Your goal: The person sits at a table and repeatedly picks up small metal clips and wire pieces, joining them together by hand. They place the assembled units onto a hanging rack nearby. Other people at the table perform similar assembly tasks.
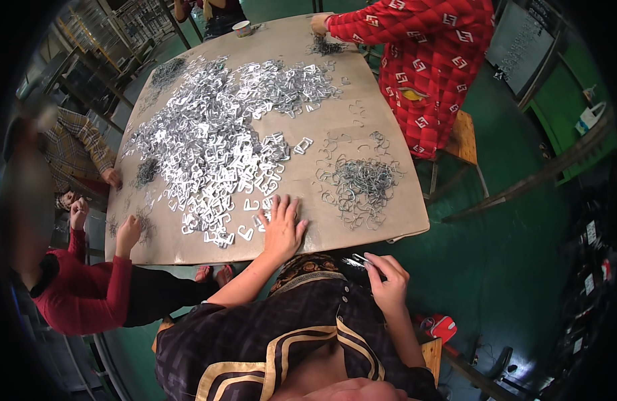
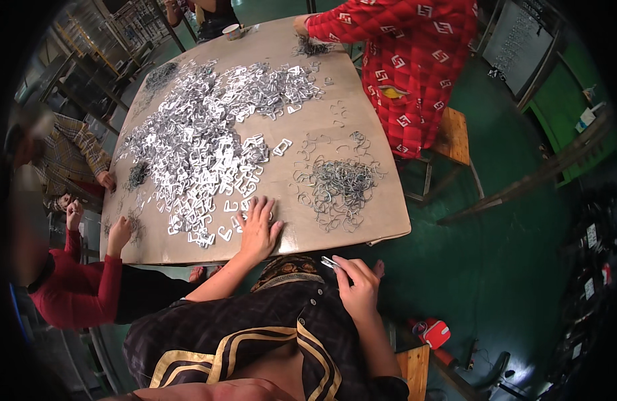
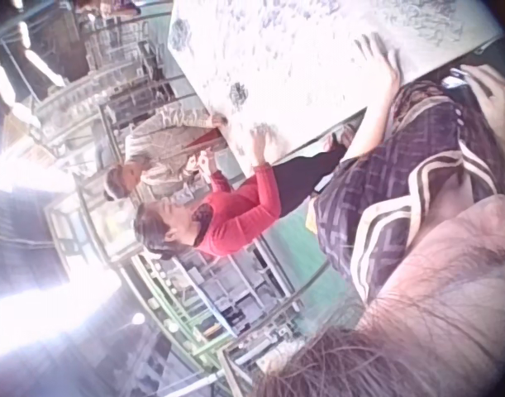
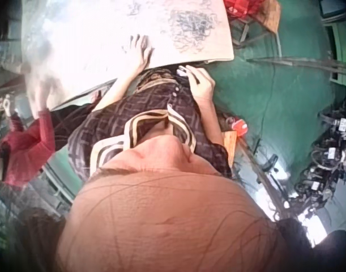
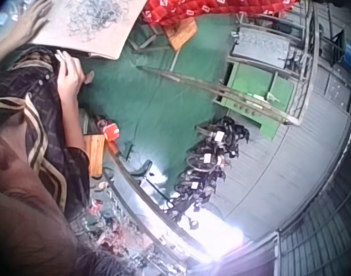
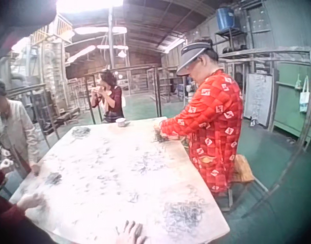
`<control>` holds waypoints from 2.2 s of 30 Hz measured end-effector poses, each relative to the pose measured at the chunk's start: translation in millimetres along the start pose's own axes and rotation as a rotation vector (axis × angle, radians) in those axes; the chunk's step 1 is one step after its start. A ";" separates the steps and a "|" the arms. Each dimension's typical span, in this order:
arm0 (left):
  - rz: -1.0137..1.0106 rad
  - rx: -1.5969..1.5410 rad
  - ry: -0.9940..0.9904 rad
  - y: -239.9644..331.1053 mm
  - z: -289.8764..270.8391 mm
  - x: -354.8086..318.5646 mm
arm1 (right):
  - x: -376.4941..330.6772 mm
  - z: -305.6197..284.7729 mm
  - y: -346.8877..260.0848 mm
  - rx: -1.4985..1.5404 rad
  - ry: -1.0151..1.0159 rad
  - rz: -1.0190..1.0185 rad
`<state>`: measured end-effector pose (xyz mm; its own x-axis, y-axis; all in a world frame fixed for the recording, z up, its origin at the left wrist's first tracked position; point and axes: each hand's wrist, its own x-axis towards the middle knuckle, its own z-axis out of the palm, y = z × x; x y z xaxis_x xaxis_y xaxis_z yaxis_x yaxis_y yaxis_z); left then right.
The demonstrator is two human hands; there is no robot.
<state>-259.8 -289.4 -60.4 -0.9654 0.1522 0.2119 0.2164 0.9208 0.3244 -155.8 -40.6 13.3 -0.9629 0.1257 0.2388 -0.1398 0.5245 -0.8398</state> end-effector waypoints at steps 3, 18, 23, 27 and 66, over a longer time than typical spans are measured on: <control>0.177 -0.109 0.041 20.2 -2.2 16.6 | 1.9 0.4 5.8 0.020 0.035 -0.108; 0.453 -0.169 -0.055 54.4 19.7 76.5 | 1.3 4.5 2.7 0.059 0.014 -0.065; 0.331 -0.155 -0.046 73.9 38.7 80.5 | 3.1 10.6 8.0 0.094 0.029 -0.056; 0.354 -0.054 -0.084 77.0 40.4 82.8 | 1.3 9.8 7.9 0.018 0.019 -0.020; 0.505 -1.030 -0.062 63.7 -43.9 -7.4 | 23.0 36.7 12.1 0.347 0.007 -0.130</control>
<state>-232.5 -247.6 -0.8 -0.7338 0.4641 0.4962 0.5701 0.0234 0.8212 -188.1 -62.2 -9.3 -0.9304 0.0833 0.3570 -0.3323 0.2196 -0.9173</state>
